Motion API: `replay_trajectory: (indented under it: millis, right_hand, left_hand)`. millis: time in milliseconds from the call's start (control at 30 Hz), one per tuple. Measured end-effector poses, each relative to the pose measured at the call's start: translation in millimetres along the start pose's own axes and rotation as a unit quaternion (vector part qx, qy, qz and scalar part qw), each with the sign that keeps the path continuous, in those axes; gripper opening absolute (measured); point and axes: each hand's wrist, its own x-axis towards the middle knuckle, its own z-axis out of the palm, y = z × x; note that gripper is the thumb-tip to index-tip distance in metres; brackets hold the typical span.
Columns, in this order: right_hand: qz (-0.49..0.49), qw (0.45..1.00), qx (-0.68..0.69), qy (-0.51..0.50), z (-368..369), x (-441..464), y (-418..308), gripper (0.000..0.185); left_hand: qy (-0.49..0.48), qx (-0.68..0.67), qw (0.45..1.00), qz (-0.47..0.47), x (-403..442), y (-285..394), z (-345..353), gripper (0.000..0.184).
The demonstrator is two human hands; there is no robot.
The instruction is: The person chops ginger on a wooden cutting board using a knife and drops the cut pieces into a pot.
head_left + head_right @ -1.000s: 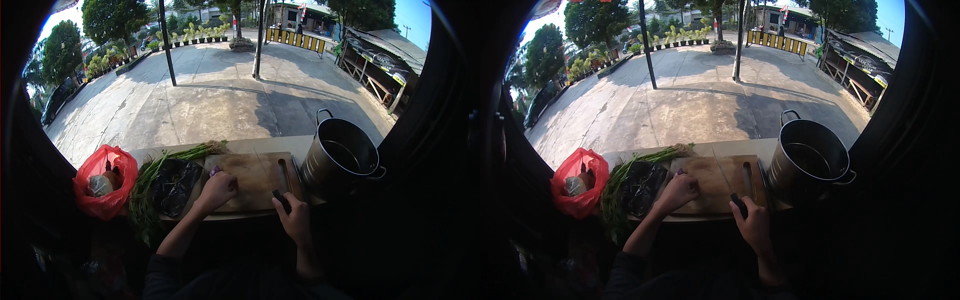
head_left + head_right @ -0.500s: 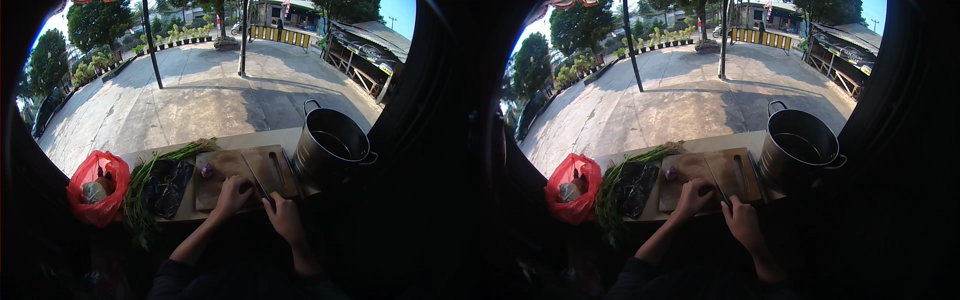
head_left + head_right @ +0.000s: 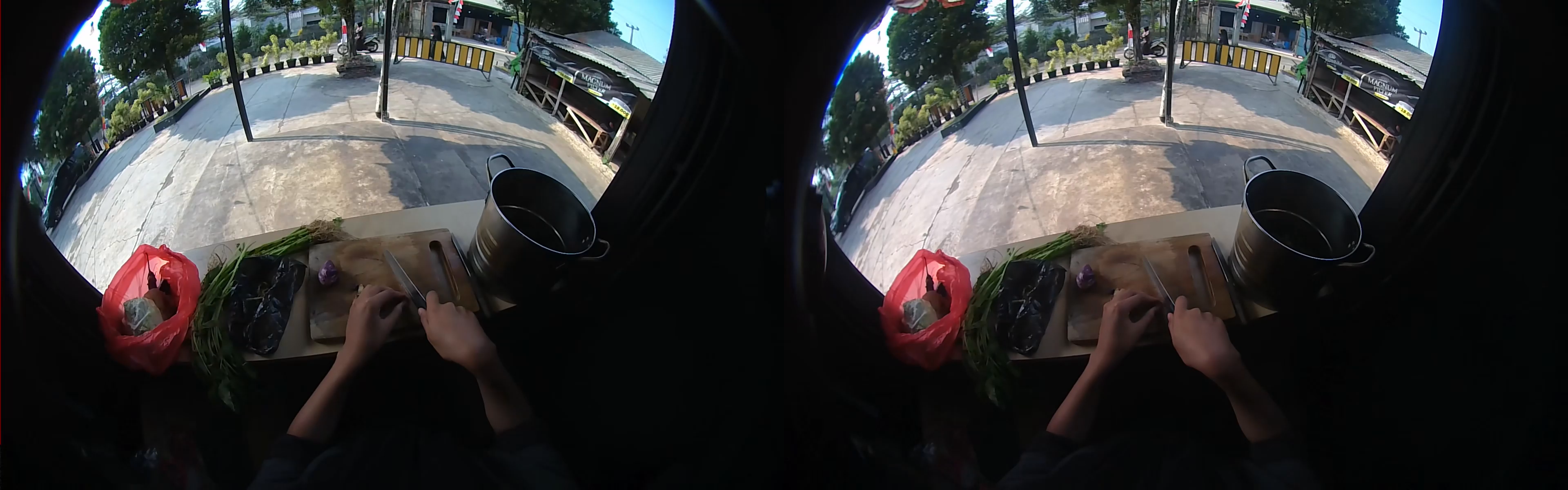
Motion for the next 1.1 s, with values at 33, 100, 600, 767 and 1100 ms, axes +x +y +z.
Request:
replay_trajectory:
  millis: [33,100,600,767,1100]
  right_hand:
    - [0.000,1.000,0.000,0.000,-2.7,-2.2,-2.2,0.026]
    - [-0.009,1.000,-0.023,-0.002,-7.4,-5.5,-6.9,0.025]
    - [-0.010,0.998,-0.061,-0.002,11.1,20.9,-0.4,0.023]
    - [-0.003,0.998,-0.063,-0.016,13.8,3.1,-9.6,0.023]
    - [-0.003,0.999,-0.044,-0.007,16.7,13.1,-3.8,0.024]
  left_hand:
    - [-0.001,0.006,1.000,-0.008,-0.1,0.3,0.7,0.019]
    - [0.000,0.012,1.000,-0.017,0.2,-0.3,1.3,0.019]
    - [0.002,0.005,1.000,-0.029,1.2,-1.8,3.2,0.016]
    - [0.016,0.044,0.998,-0.039,-1.2,-4.2,7.2,0.017]
    - [-0.016,-0.011,0.998,-0.057,1.3,2.1,-3.8,0.019]
